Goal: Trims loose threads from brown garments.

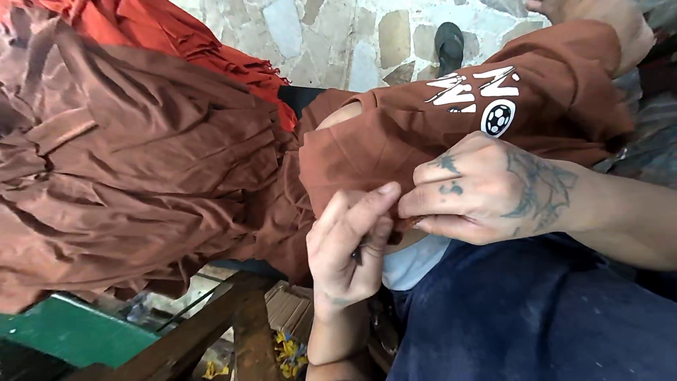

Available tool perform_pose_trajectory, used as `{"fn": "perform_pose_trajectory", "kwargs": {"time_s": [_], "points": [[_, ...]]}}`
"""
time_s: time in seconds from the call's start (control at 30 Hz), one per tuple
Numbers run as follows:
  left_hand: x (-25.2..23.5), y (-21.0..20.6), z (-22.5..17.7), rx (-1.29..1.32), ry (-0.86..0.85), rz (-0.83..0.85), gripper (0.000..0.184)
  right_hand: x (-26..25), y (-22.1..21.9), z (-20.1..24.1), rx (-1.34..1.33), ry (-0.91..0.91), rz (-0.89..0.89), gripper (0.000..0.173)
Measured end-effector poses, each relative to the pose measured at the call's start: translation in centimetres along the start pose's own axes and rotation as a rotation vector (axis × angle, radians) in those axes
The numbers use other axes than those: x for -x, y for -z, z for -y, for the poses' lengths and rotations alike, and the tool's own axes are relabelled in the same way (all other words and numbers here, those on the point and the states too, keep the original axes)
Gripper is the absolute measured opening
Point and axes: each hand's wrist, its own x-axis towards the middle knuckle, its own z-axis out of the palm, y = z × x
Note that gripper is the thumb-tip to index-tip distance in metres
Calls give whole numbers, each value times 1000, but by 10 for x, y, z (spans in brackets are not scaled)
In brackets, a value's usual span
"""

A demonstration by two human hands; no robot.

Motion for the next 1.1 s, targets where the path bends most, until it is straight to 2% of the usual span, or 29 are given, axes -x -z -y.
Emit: {"fn": "perform_pose_trajectory", "kwargs": {"time_s": [0.1,0.2,0.3,0.47,0.57,0.7,0.83,0.93,1.0,1.1], "points": [[-5,2,2,-89,-40,48,16,0,2,-1,3,0,53,19],[-1,4,3,-74,-44,50,16,1,3,-2,12,-13,87,19],[4,2,3,18,-3,-3,17,1,4,-2,6,-15,63,20],[5,-5,8,238,53,-91,13,1,-6,-6,13,77,-100,17],[4,-9,4,368,96,-121,12,0,-12,-10,-3,59,-125,17],[3,-9,-1,577,110,-113,13,-1,-16,-9,-31,5,-119,20],[4,-3,-6,752,103,-97,12,4,-17,-16,91,42,-166,20],[3,5,-4,679,88,-113,11,6,-11,-17,126,91,-180,21],[0,12,-1,617,62,-182,12,4,-10,-13,148,133,-202,22],[-3,18,-6,417,71,-248,13,1,-13,-7,167,142,-248,22]]}}
